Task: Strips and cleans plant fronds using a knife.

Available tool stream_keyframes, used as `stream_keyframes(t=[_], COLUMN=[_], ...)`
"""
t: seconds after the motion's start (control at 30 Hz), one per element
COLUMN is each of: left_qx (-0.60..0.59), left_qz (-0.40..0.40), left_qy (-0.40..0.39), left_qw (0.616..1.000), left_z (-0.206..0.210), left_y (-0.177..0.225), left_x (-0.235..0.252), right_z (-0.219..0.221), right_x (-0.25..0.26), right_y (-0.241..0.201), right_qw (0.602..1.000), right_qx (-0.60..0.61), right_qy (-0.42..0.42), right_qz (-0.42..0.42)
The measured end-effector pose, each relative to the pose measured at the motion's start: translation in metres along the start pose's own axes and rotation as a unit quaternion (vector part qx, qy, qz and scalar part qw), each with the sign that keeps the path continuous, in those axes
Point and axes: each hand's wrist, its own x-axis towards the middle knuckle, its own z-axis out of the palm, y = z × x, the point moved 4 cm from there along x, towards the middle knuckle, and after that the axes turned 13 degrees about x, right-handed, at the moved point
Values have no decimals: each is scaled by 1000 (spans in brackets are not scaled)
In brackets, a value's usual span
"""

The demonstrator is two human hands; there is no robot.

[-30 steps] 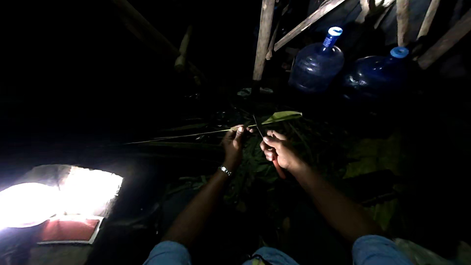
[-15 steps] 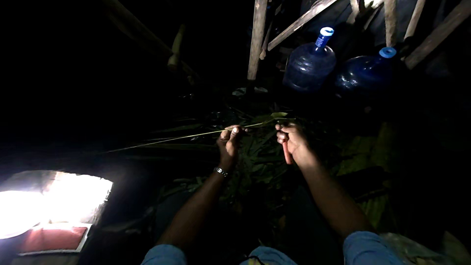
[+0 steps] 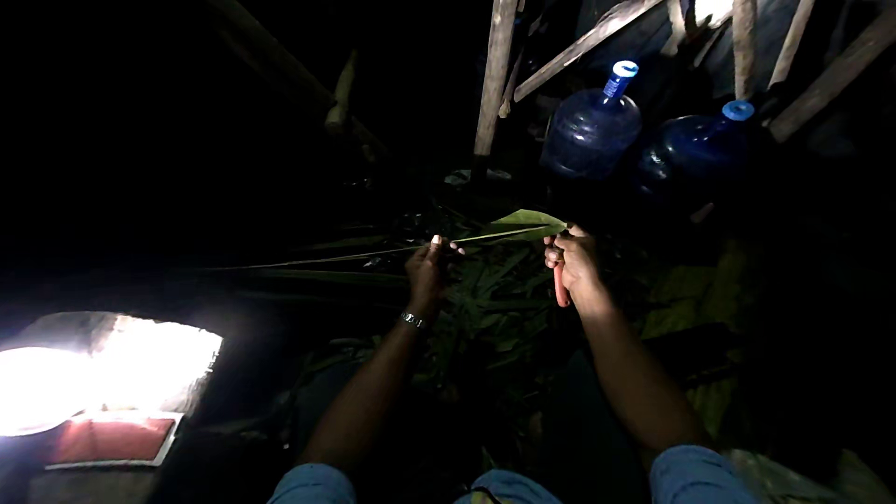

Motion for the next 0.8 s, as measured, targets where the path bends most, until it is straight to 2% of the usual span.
stream_keyframes(t=[0.1,0.27,0.33,0.43,0.5,0.8], left_qx=[-22,-23,-20,12,12,78], left_qz=[-9,-14,-18,-10,6,-47], left_qy=[-22,-24,7,51,73,121], left_qw=[999,999,1000,999,997,988], left_z=[4,12,9,-9,-12,-30], left_y=[-6,-10,-7,4,10,6], left_x=[-2,-15,-16,-7,-2,22], right_z=[0,16,15,0,-1,-9], right_x=[-3,-18,-17,0,5,12], right_y=[-3,9,11,2,3,23], right_qw=[1000,995,994,998,999,977], right_qx=[9,-8,-15,-19,-26,-169], right_qy=[5,-92,-89,-29,-16,-78], right_qz=[-1,45,56,56,42,106])
